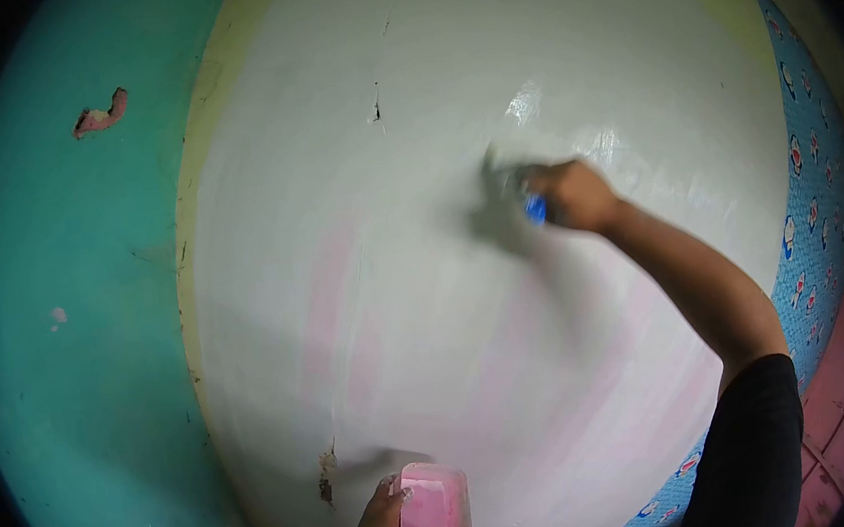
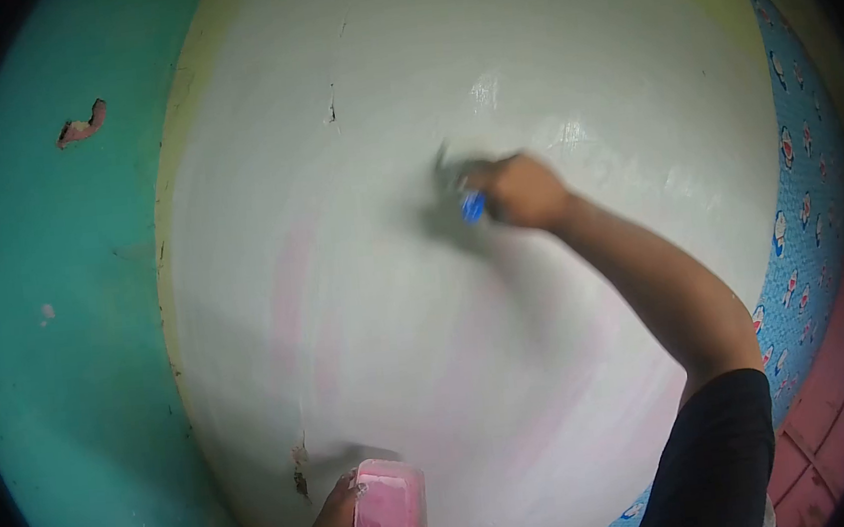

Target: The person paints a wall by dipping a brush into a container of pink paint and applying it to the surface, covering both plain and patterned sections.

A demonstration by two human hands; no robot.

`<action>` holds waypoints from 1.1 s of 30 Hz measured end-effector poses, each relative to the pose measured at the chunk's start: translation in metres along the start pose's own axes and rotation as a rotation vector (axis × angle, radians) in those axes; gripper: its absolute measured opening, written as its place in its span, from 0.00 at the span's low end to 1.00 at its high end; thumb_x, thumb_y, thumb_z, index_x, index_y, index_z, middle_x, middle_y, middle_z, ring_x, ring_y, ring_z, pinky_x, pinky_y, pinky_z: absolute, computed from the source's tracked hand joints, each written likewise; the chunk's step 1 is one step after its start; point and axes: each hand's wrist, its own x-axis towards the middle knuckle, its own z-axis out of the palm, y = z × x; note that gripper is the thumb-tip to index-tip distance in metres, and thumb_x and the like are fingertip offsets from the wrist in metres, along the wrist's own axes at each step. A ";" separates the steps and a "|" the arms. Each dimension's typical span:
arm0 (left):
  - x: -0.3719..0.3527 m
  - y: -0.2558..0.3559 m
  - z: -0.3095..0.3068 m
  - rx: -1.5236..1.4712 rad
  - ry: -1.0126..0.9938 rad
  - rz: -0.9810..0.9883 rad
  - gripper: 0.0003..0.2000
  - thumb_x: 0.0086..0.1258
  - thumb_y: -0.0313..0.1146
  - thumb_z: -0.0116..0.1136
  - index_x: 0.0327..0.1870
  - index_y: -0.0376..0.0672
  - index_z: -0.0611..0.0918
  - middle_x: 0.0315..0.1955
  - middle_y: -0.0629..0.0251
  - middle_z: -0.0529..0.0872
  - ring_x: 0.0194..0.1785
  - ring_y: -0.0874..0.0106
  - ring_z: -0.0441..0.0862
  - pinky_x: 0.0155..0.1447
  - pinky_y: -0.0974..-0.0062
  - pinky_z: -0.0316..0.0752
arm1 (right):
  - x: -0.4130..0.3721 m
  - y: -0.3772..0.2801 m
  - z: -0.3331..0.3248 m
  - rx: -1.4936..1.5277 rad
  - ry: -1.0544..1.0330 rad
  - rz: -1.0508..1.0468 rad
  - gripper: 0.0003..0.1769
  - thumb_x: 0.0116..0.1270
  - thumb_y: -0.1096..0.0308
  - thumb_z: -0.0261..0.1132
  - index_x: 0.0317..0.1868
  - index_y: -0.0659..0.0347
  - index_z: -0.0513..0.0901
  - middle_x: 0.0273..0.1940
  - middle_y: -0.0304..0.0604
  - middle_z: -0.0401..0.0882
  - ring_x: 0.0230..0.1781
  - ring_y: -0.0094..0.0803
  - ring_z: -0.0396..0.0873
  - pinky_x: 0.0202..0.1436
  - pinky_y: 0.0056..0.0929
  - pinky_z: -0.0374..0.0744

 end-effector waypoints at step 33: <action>0.030 -0.044 -0.014 0.066 -0.037 0.186 0.20 0.71 0.30 0.48 0.61 0.32 0.65 0.51 0.54 0.77 0.52 0.69 0.76 0.55 0.71 0.73 | 0.030 0.100 -0.023 -0.111 0.445 0.258 0.15 0.55 0.71 0.61 0.45 0.57 0.81 0.41 0.51 0.82 0.41 0.49 0.80 0.45 0.40 0.79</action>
